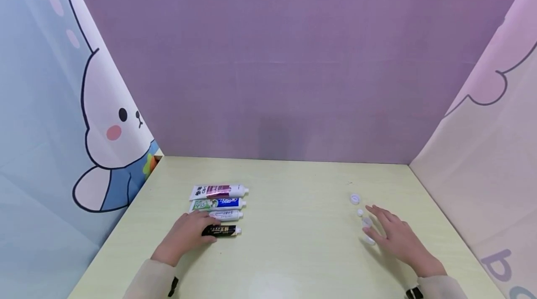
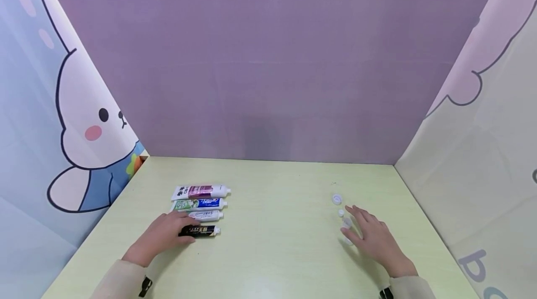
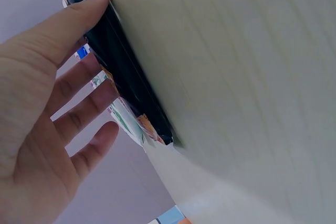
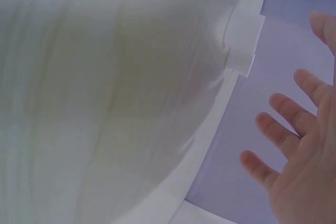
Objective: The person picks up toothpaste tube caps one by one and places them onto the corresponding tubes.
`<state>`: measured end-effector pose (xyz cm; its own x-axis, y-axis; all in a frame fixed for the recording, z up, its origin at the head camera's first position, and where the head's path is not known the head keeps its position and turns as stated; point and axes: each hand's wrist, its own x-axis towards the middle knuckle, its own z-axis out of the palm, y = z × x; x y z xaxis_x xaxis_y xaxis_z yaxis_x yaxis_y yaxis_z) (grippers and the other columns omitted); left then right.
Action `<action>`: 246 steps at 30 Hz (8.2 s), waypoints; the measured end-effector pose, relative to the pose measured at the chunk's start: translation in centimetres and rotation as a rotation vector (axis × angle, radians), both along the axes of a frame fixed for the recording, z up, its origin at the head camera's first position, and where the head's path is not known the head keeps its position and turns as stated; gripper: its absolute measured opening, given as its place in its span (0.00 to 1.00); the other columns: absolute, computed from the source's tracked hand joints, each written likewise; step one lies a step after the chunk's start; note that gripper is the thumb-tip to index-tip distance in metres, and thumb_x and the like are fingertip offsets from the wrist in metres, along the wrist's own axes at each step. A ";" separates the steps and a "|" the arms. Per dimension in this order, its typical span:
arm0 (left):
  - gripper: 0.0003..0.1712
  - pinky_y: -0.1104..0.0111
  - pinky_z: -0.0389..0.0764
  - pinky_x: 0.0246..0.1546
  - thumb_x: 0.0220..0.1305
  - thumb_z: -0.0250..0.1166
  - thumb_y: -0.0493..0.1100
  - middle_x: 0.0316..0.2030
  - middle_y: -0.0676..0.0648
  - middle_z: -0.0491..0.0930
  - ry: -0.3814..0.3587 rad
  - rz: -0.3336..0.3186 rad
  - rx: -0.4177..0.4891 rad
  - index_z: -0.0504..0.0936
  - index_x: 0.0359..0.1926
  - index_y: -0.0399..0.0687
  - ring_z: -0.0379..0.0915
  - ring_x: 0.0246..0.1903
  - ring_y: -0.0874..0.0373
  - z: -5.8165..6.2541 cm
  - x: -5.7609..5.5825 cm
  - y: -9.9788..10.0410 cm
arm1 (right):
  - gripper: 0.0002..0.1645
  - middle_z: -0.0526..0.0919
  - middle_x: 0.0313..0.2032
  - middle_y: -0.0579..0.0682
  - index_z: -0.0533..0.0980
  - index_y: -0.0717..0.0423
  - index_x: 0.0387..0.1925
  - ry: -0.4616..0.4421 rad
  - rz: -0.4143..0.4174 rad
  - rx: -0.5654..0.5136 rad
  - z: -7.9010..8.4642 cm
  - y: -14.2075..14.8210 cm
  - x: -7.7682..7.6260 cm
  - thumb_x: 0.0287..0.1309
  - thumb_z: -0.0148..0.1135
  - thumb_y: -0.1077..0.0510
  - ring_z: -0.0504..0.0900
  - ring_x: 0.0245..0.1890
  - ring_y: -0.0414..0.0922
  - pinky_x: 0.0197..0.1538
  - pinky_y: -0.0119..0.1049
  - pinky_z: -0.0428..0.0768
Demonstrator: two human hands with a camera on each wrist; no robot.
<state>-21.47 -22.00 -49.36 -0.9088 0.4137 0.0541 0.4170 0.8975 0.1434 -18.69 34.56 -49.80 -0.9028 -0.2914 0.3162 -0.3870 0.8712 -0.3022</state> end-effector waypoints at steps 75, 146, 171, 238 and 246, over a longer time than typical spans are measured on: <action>0.20 0.67 0.79 0.40 0.65 0.69 0.51 0.43 0.54 0.77 0.018 -0.246 0.206 0.82 0.56 0.53 0.71 0.37 0.64 0.9 -2.4 8.0 | 0.24 0.84 0.45 0.46 0.81 0.53 0.50 -0.192 0.011 -0.023 -0.4 0.3 0.6 0.57 0.73 0.45 0.83 0.40 0.46 0.39 0.40 0.82; 0.19 0.73 0.77 0.38 0.68 0.67 0.51 0.42 0.54 0.75 0.001 -0.345 0.176 0.81 0.57 0.55 0.68 0.35 0.66 0.5 -3.9 13.1 | 0.15 0.83 0.40 0.48 0.80 0.59 0.42 -0.190 0.133 -0.080 -0.8 -1.1 -0.9 0.52 0.72 0.68 0.84 0.36 0.44 0.37 0.34 0.83; 0.19 0.73 0.77 0.39 0.68 0.67 0.51 0.43 0.54 0.76 -0.010 -0.350 0.188 0.81 0.58 0.56 0.68 0.36 0.66 0.9 -3.6 13.4 | 0.18 0.81 0.41 0.45 0.80 0.58 0.45 -0.039 0.325 -0.095 0.0 -5.5 -3.0 0.51 0.70 0.70 0.81 0.36 0.40 0.38 0.36 0.83; 0.18 0.74 0.76 0.40 0.67 0.68 0.51 0.40 0.55 0.75 0.006 -0.400 0.166 0.81 0.56 0.55 0.68 0.35 0.67 0.7 -3.7 14.8 | 0.18 0.81 0.39 0.38 0.77 0.50 0.42 -0.104 0.429 -0.393 -1.2 -14.2 -4.3 0.52 0.76 0.64 0.82 0.38 0.37 0.47 0.38 0.83; 0.18 0.73 0.77 0.40 0.67 0.68 0.51 0.41 0.55 0.75 0.005 -0.392 0.183 0.81 0.55 0.56 0.68 0.35 0.66 0.8 -3.8 14.7 | 0.10 0.83 0.36 0.41 0.78 0.54 0.43 -0.212 0.422 -0.470 -1.0 -14.4 -4.3 0.61 0.70 0.59 0.82 0.35 0.39 0.43 0.37 0.84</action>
